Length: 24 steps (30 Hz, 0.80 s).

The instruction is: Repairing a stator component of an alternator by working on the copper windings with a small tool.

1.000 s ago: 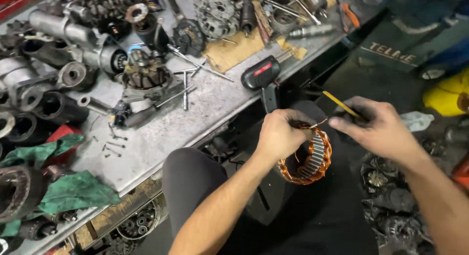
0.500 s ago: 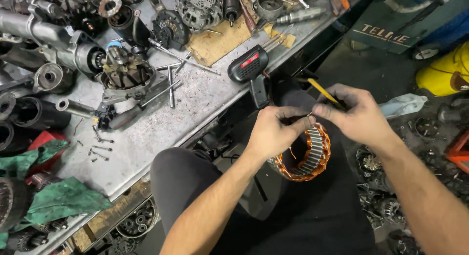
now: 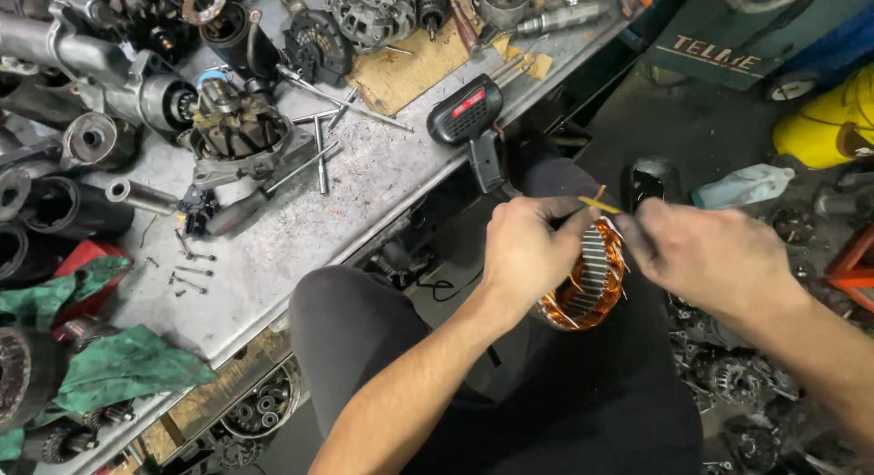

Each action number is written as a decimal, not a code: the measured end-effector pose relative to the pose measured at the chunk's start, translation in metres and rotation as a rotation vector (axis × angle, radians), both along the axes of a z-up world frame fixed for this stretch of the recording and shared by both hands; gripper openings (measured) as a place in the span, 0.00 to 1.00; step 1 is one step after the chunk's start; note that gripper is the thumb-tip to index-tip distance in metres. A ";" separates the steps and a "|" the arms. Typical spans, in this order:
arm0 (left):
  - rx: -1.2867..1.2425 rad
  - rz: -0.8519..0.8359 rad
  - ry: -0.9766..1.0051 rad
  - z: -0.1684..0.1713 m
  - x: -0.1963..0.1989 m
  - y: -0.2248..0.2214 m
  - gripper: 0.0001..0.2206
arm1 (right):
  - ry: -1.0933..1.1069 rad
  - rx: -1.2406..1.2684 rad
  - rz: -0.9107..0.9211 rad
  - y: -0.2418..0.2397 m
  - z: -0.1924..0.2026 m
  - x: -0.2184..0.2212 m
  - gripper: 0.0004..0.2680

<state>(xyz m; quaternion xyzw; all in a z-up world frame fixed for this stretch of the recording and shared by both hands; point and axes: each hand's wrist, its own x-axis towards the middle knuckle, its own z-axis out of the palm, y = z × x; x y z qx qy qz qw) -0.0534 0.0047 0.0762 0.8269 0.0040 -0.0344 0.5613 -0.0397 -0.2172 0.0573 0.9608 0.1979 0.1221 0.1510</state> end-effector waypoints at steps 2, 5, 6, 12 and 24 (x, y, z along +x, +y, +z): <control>0.032 -0.019 -0.025 0.002 -0.003 -0.002 0.10 | 0.017 -0.047 -0.029 -0.004 0.008 0.007 0.14; 0.020 -0.016 -0.035 0.003 -0.008 -0.004 0.10 | 0.232 -0.224 -0.302 -0.008 0.024 0.007 0.16; 0.037 -0.015 -0.078 0.003 -0.008 -0.006 0.10 | 0.179 -0.122 -0.210 -0.006 0.017 -0.002 0.14; 0.085 0.000 -0.187 -0.001 -0.012 -0.009 0.09 | 0.292 -0.207 -0.310 -0.012 0.028 0.004 0.13; 0.084 -0.006 -0.193 0.007 -0.020 -0.008 0.09 | 0.090 0.008 -0.146 -0.041 -0.001 0.010 0.14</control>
